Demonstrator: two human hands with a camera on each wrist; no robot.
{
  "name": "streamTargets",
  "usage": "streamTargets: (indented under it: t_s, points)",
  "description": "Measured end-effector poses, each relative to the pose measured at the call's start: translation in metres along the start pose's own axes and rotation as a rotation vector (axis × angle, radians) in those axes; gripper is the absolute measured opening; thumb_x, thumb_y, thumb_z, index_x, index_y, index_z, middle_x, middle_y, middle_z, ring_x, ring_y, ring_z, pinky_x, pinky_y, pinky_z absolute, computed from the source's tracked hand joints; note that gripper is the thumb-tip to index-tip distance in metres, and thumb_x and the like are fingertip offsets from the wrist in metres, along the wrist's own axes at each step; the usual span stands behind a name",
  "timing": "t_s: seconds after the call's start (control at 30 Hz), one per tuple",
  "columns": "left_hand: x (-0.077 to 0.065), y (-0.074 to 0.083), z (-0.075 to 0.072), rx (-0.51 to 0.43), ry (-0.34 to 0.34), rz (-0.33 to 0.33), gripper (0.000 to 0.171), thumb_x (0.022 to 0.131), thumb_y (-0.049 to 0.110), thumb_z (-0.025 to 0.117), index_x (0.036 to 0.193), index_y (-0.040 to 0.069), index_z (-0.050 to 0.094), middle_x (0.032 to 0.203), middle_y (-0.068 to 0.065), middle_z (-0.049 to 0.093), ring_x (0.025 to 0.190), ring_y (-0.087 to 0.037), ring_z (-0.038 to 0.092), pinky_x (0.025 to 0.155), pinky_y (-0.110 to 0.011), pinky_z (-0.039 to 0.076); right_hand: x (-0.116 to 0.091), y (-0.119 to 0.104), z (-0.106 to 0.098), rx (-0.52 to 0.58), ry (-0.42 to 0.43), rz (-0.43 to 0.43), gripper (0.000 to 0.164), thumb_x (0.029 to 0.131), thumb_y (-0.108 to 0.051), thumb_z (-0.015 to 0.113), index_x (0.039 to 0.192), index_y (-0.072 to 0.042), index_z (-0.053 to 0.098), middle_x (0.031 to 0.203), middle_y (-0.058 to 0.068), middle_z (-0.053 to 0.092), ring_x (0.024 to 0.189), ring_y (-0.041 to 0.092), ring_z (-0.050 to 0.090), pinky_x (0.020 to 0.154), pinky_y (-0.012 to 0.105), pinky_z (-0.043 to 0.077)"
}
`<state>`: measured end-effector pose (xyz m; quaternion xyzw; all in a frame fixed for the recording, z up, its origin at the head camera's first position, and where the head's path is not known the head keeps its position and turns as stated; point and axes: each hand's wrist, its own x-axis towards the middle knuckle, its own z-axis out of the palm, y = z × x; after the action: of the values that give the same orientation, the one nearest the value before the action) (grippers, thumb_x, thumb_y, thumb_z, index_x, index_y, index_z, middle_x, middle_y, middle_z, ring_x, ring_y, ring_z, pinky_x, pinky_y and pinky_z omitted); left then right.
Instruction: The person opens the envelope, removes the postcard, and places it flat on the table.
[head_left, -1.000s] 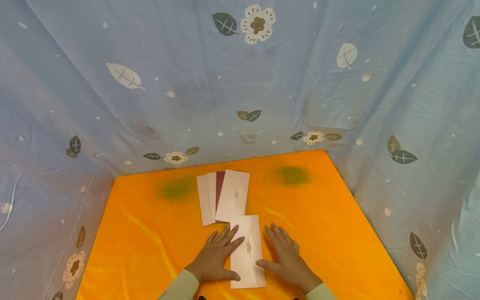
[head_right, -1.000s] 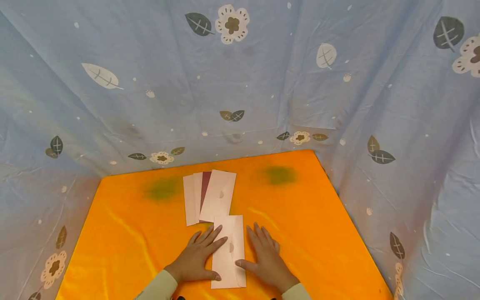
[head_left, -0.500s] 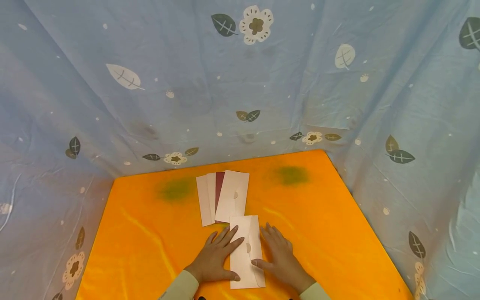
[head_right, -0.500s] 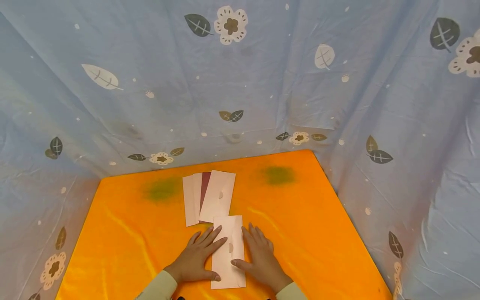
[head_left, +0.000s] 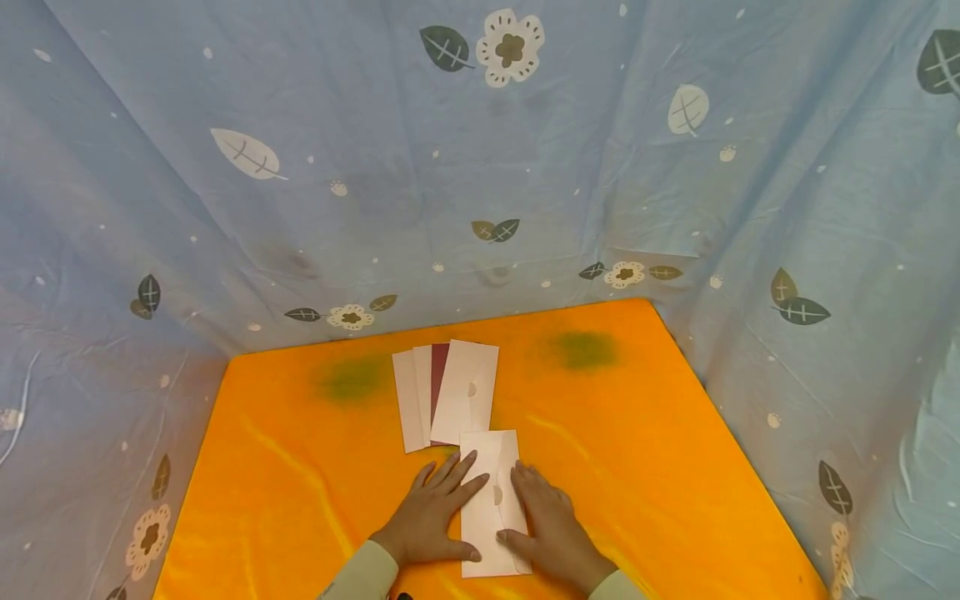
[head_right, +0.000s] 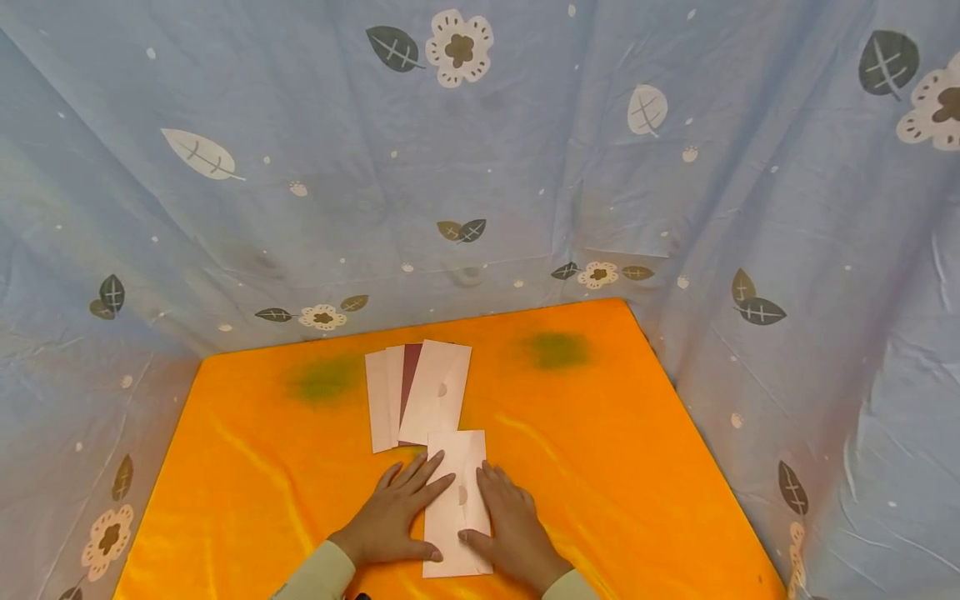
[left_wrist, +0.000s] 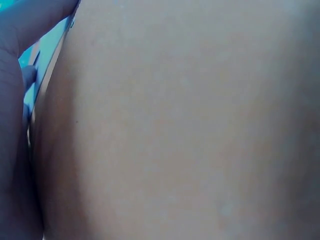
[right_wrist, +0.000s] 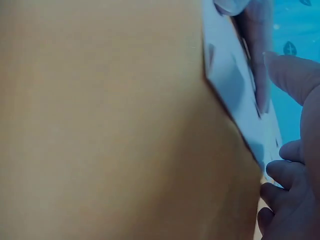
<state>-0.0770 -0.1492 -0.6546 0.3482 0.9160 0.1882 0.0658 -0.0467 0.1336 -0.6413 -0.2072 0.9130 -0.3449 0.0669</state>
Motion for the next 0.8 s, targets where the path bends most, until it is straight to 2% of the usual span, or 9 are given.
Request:
streamTargets:
  t_s: [0.37,0.8]
  points:
    - [0.001,0.001,-0.001,0.026,0.014,0.008,0.110,0.086,0.087,0.064,0.172,0.025,0.036,0.181,-0.008,0.015,0.163,-0.039,0.016,0.121,-0.072,0.021,0.000,0.002,0.013,-0.139,0.016,-0.013,0.089,0.096,-0.046,0.081,0.164,-0.002,0.044,0.173,0.014,0.036,0.158,0.041,0.031,0.114,0.071,0.035]
    - [0.001,0.003,-0.003,0.018,0.007,0.005,0.110,0.085,0.085,0.066,0.172,0.023,0.038,0.180,-0.010,0.017,0.163,-0.040,0.017,0.121,-0.073,0.021,0.001,0.000,0.014,-0.182,0.037,-0.017,0.079,0.096,-0.038,0.079,0.160,-0.002,0.050,0.171,0.014,0.041,0.158,0.038,0.033,0.113,0.066,0.037]
